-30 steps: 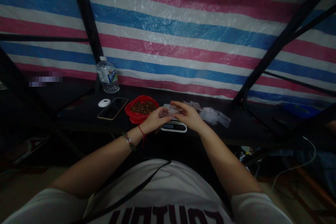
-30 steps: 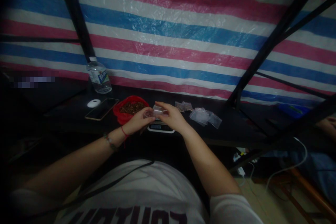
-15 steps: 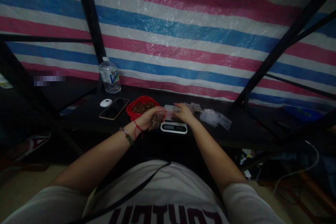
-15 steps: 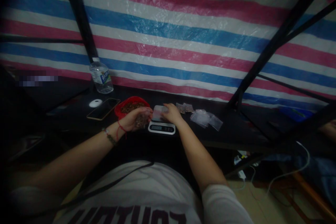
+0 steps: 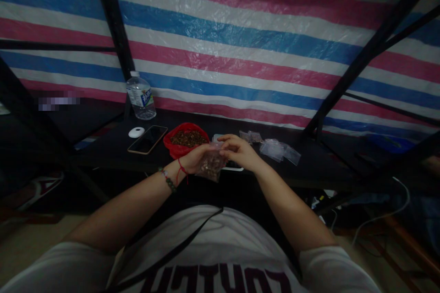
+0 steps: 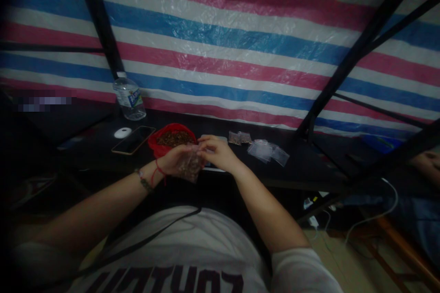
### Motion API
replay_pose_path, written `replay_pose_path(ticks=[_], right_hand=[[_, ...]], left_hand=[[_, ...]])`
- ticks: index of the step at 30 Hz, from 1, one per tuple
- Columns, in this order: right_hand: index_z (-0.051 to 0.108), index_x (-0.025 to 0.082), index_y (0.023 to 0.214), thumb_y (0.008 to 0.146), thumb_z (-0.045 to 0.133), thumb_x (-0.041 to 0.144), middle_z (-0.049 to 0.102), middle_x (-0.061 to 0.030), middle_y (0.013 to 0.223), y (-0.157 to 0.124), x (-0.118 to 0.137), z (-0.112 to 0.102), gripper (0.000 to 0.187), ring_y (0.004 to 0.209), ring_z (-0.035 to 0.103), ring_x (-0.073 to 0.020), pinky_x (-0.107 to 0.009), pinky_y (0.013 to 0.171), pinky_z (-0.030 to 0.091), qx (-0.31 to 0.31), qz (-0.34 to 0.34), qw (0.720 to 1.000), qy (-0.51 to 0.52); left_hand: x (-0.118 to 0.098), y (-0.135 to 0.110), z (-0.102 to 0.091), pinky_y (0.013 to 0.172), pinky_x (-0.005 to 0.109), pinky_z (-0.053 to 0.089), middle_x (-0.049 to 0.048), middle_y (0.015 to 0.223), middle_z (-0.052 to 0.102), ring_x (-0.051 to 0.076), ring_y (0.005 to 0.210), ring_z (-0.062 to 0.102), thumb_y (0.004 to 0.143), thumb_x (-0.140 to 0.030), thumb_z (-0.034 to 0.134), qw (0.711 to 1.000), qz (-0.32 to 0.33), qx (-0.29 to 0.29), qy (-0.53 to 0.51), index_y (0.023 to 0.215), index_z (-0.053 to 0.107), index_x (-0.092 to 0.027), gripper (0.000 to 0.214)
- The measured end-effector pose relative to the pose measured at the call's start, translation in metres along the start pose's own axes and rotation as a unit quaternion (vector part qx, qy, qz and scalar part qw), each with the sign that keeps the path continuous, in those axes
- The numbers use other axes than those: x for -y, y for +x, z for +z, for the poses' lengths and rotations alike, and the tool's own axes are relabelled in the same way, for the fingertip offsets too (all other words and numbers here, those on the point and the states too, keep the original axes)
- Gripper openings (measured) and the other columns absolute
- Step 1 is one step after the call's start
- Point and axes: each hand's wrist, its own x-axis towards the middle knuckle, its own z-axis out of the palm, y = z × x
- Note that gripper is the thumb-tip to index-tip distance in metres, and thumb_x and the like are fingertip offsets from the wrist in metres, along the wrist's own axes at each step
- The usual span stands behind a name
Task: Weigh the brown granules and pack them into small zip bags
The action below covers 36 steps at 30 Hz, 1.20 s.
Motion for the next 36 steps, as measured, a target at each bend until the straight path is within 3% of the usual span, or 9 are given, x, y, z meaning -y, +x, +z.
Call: replay_pose_path(ticks=[3, 7, 12, 15, 20, 27, 36], right_hand=[[0.066, 0.019, 0.076, 0.075, 0.069, 0.032, 0.064, -0.0077, 0.104, 0.002, -0.004, -0.013, 0.013, 0.099, 0.061, -0.0191, -0.034, 0.083, 0.049, -0.062, 0.01, 0.998, 0.011], [0.065, 0.018, 0.072, 0.071, 0.071, 0.035, 0.066, -0.0068, 0.097, 0.005, -0.009, -0.021, 0.017, 0.089, 0.062, -0.0182, -0.032, 0.078, 0.05, -0.117, 0.048, 0.992, 0.002], [0.066, 0.02, 0.101, 0.065, 0.074, 0.035, 0.068, -0.005, 0.096, 0.007, -0.011, -0.017, 0.04, 0.07, 0.063, -0.0154, -0.029, 0.061, 0.052, -0.122, 0.162, 0.972, 0.118], [0.068, 0.017, 0.088, 0.063, 0.075, 0.038, 0.067, -0.0027, 0.076, 0.007, -0.012, -0.016, 0.033, 0.062, 0.061, -0.0136, -0.025, 0.054, 0.049, -0.1, 0.208, 0.961, 0.152], [0.068, 0.015, 0.074, 0.063, 0.074, 0.042, 0.064, -0.0002, 0.063, 0.005, -0.014, -0.016, 0.03, 0.054, 0.056, -0.0102, -0.021, 0.05, 0.045, -0.103, 0.199, 0.964, 0.147], [0.07, 0.015, 0.073, 0.066, 0.071, 0.04, 0.064, -0.001, 0.063, 0.007, -0.016, -0.011, 0.026, 0.055, 0.056, -0.0116, -0.024, 0.054, 0.044, -0.1, 0.16, 0.979, 0.078], [0.068, 0.016, 0.074, 0.072, 0.066, 0.039, 0.061, -0.0003, 0.057, 0.008, -0.018, -0.011, 0.023, 0.052, 0.054, -0.0117, -0.023, 0.051, 0.04, -0.14, 0.128, 0.982, 0.022]], left_hand=[[-0.002, 0.002, -0.002, 0.076, 0.03, 0.048, 0.0065, 0.092, 0.069, 0.018, 0.08, 0.063, 0.068, -0.039, 0.074, 0.994, 0.043, -0.019, 0.102, 0.095, 0.067, -0.015, 0.037], [-0.007, 0.004, -0.003, 0.073, 0.029, 0.048, 0.0048, 0.087, 0.069, 0.016, 0.077, 0.063, 0.068, -0.034, 0.076, 0.969, 0.034, -0.03, 0.243, 0.092, 0.066, -0.012, 0.035], [-0.006, 0.007, -0.002, 0.073, 0.029, 0.049, 0.003, 0.086, 0.068, 0.016, 0.078, 0.062, 0.07, -0.034, 0.074, 0.95, 0.101, -0.064, 0.288, 0.092, 0.063, -0.012, 0.033], [-0.004, 0.009, -0.004, 0.074, 0.03, 0.049, 0.0039, 0.089, 0.068, 0.017, 0.08, 0.063, 0.07, -0.034, 0.073, 0.944, 0.122, -0.073, 0.298, 0.094, 0.062, -0.013, 0.034], [-0.005, 0.011, -0.006, 0.078, 0.031, 0.05, 0.0056, 0.093, 0.069, 0.018, 0.084, 0.064, 0.067, -0.035, 0.074, 0.939, 0.14, -0.08, 0.304, 0.097, 0.062, -0.013, 0.039], [-0.013, 0.011, -0.009, 0.065, 0.026, 0.048, 0.0015, 0.07, 0.064, 0.015, 0.069, 0.059, 0.069, -0.044, 0.07, 0.89, 0.208, -0.172, 0.368, 0.072, 0.064, -0.014, 0.031], [-0.014, 0.011, -0.009, 0.066, 0.026, 0.048, 0.0024, 0.073, 0.066, 0.014, 0.067, 0.06, 0.069, -0.045, 0.071, 0.895, 0.243, -0.223, 0.3, 0.08, 0.065, -0.015, 0.033]])
